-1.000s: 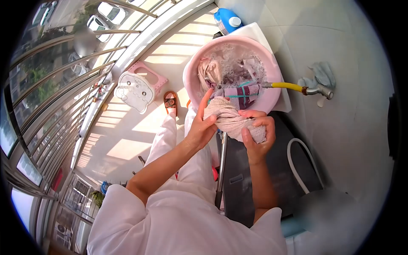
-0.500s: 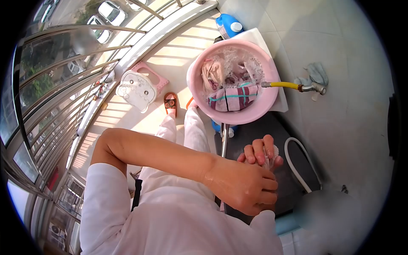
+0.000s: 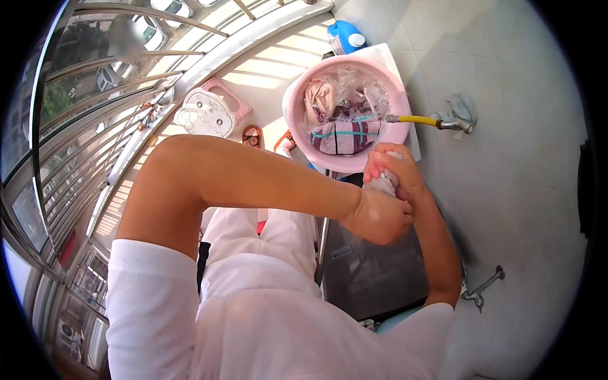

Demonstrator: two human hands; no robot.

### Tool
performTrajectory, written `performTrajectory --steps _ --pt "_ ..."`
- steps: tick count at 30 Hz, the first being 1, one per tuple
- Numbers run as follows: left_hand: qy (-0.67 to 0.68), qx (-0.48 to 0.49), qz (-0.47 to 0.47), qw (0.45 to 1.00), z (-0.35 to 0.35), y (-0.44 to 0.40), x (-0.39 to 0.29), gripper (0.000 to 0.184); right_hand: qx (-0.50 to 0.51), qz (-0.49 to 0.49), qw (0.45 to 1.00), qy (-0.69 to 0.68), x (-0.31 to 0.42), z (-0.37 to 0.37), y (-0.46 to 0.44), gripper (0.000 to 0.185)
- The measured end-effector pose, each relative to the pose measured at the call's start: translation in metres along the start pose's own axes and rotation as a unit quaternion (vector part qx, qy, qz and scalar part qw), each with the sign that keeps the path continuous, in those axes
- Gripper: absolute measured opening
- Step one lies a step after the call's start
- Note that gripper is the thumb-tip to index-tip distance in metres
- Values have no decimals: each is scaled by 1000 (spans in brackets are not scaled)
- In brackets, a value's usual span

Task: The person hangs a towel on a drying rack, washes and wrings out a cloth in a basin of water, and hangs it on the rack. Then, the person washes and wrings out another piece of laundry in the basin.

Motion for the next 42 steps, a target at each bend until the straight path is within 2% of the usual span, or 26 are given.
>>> performTrajectory --steps 9,12,18,27,32,34,35,37,38,39,40,41,42 --pt "-36 3 5 999 -41 11 9 11 -57 -31 989 130 -10 17 -23 23" --pt "-33 3 -3 999 -52 15 10 12 -69 -5 983 170 -11 24 -27 25" --pt "-40 -9 -2 999 -67 14 13 10 -104 -11 980 171 -15 34 -31 20" --pt "-47 0 -5 999 -71 12 11 6 -92 1 980 175 -29 50 -32 17" --pt "11 -21 24 999 -32 15 16 6 -84 24 994 70 -11 49 -18 20" --pt "-18 -136 130 982 16 27 24 13 -66 59 996 -8 1 47 -14 22" --pt "-33 -192 181 964 37 39 26 18 -63 72 995 -14 7 47 -13 27" --pt "24 -270 360 893 59 72 35 34 -55 148 986 -58 25 32 -14 27" --pt "53 -306 444 841 67 92 37 43 -53 185 978 -80 32 26 -13 28" --pt "131 -368 553 736 52 134 45 47 5 185 976 -117 31 19 -21 34" --pt "202 -421 645 605 24 183 41 52 -79 109 985 112 -13 61 -56 35" --pt "203 -443 673 557 19 218 32 52 -118 -19 879 462 -58 102 -89 37" --pt "225 -462 701 494 5 234 24 52 -98 -138 747 643 -102 141 -120 40"
Point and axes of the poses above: each hand's wrist, its own y-axis away from the middle knuckle, its own z-axis out of the back of the hand, x = y × z, the point moved 7 cm from there along -y, towards the middle knuckle, and after that the axes turned 2 degrees about z, right-handed, at the moved point
